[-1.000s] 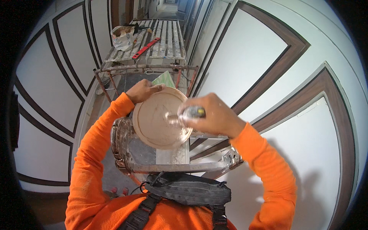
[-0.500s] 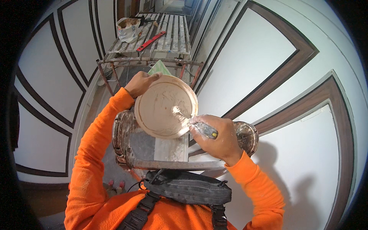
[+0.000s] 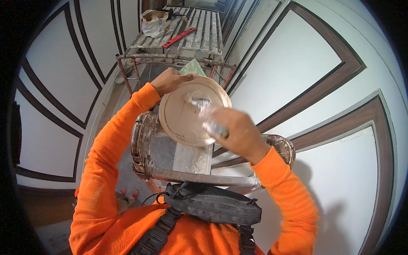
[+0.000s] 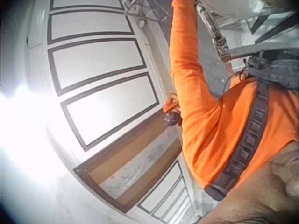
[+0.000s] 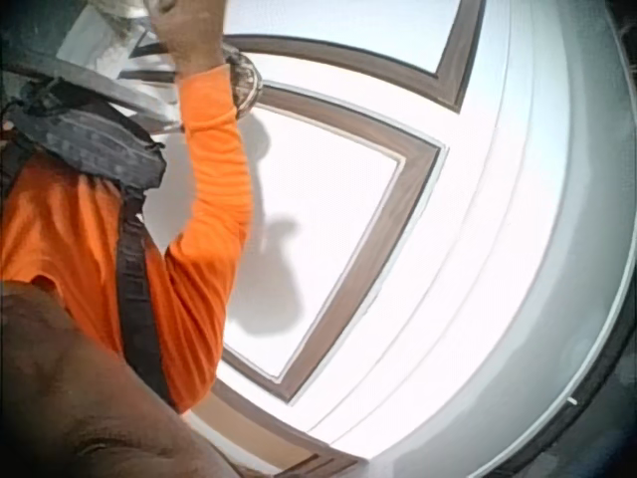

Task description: The person scoops plaster from a bucket using a putty knife and applies it to the top corner of a door frame using a piece of cardboard while standing on a ladder.

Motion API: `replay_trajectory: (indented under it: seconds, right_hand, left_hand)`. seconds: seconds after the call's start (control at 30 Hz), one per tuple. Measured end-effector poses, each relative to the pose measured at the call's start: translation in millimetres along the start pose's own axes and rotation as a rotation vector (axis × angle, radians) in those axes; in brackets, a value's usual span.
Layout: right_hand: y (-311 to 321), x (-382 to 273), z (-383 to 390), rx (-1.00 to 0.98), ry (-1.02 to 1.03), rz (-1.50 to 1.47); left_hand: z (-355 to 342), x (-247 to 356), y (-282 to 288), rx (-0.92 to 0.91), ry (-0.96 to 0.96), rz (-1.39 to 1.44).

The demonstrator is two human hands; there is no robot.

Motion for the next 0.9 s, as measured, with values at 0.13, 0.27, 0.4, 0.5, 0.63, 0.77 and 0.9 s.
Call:
replay_trajectory:
  seconds: [0.13, 0.27, 0.4, 0.5, 0.63, 0.77, 0.9]
  right_hand:
    - [-19.0, -13.1, 30.6, -0.279, 0.109, 0.003]
    - [15.2, -11.6, 13.6, -0.15, -0.011, -0.081]
    - [2.6, 12.5, -3.7, 0.002, -0.017, 0.02]
    - [-25.8, 7.3, 5.3, -0.136, 0.04, -0.011]
    - [6.0, -10.1, -5.8, -0.249, 0.012, -0.283]
    - [33.1, 24.5, -26.5, -0.043, -0.139, -0.034]
    - [-1.7, 15.3, -8.3, -0.061, -0.081, -0.025]
  left_hand:
    - [-7.9, -7.4, -8.8, -0.03, -0.135, -0.145]
    - [-14.8, -28.0, -14.3, -0.123, 0.134, 0.11]
    - [-12.2, -15.3, -12.8, 0.026, -0.073, 0.062]
    - [-23.1, -20.2, -16.5, 0.075, -0.046, -0.008]
    - [-6.5, -24.5, -11.7, 0.037, -0.019, 0.084]
    - [-2.4, -25.2, -12.7, 0.075, 0.013, 0.148]
    - [16.9, -14.7, -11.2, 0.132, 0.067, 0.168]
Point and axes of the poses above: each hand's wrist, its own z-axis away from the middle knuckle, its own y-axis out of the back of the hand, x = y × z, the point moved 4 cm from there along -z, towards the middle knuckle, and after that the axes turned 15 degrees about y, right-handed, at the moved point
